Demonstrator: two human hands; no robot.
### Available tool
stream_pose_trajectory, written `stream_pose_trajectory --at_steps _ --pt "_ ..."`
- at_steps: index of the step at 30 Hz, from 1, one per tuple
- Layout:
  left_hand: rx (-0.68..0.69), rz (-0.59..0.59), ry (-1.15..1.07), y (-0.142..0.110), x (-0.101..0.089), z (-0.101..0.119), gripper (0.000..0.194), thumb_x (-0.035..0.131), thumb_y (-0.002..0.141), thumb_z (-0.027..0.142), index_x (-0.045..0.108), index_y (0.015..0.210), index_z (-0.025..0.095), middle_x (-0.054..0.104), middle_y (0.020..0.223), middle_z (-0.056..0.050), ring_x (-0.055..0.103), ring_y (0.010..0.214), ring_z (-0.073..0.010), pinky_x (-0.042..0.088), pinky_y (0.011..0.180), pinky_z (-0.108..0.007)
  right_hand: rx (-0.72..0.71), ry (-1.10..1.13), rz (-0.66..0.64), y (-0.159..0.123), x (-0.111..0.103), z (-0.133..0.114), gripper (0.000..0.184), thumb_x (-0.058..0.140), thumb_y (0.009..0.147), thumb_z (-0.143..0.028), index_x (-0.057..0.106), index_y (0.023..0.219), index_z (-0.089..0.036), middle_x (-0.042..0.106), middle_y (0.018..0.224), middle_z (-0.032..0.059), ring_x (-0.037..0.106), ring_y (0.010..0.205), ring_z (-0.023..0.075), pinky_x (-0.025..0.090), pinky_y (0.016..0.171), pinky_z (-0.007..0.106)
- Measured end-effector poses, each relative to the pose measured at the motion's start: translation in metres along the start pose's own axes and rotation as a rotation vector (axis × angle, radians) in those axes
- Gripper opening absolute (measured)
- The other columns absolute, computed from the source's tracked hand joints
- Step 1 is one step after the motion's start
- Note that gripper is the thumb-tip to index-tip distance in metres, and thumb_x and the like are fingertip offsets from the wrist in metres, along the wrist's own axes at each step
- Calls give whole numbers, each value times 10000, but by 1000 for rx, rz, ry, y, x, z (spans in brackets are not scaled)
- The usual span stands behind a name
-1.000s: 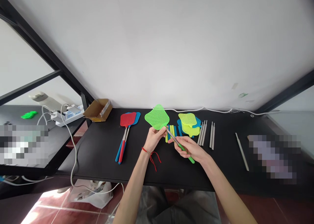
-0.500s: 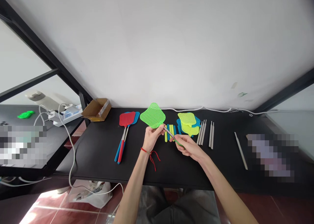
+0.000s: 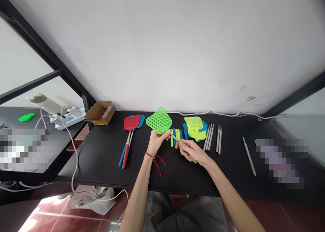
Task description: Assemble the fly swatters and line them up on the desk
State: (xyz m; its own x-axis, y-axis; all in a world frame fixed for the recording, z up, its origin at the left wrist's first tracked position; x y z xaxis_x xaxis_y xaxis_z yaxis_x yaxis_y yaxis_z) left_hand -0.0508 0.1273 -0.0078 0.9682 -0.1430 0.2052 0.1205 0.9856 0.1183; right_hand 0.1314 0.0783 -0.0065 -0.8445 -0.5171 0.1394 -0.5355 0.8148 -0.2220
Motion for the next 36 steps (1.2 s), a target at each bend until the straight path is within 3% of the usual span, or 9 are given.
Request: stream_pose_trajectory --at_steps 3,11,21,25,30,36 --pt "-15 -3 46 1 -1 -2 266 750 809 378 756 856 116 635 687 -34 557 608 -117 464 593 -257 -29 -23 13 0 1 -2 385 477 983 -565 585 1080 -209 335 565 -102 186 405 42 150 356 179" --pt "2 32 27 3 -1 -9 276 771 784 393 732 794 120 610 663 -25 525 568 -104 429 550 -253 -27 -20 -8 1 4 0 363 471 993 -542 549 943 -192 441 657 -67 213 412 23 144 370 186" --pt "-7 183 -321 4 -14 -6 233 832 736 305 703 768 114 616 775 -44 488 603 -66 380 551 -225 39 8 -85 -9 7 -1 384 490 976 -561 518 903 -186 412 646 -71 218 419 24 135 349 168" --pt "-46 122 -386 3 -10 -3 241 807 772 326 706 796 109 587 812 -46 472 630 -61 383 570 -226 38 12 -73 -10 8 -3 389 490 973 -566 528 905 -185 434 648 -69 214 412 21 136 349 167" --pt "-71 8 -260 2 -4 -4 247 779 801 341 734 871 108 539 693 -12 481 627 -78 385 591 -239 15 -10 -11 -8 5 -4 418 490 963 -591 567 954 -180 424 634 -72 213 409 26 143 354 173" --pt "-82 94 -257 3 -9 -9 235 818 750 323 746 810 108 591 713 -28 509 623 -76 389 592 -234 -16 -17 -2 -10 8 0 420 489 966 -591 558 904 -182 382 600 -82 194 413 32 143 357 179"
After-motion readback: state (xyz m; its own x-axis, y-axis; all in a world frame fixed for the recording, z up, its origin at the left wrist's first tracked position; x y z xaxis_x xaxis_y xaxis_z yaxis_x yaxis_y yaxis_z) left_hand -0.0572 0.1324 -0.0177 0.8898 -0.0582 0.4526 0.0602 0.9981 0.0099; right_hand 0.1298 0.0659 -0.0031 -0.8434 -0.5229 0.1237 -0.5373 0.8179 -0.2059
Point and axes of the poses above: each hand's wrist, its own y-axis towards the middle knuckle, its own x-axis out of the palm, z = x × y, the point moved 3 cm from there along y, towards the middle knuckle
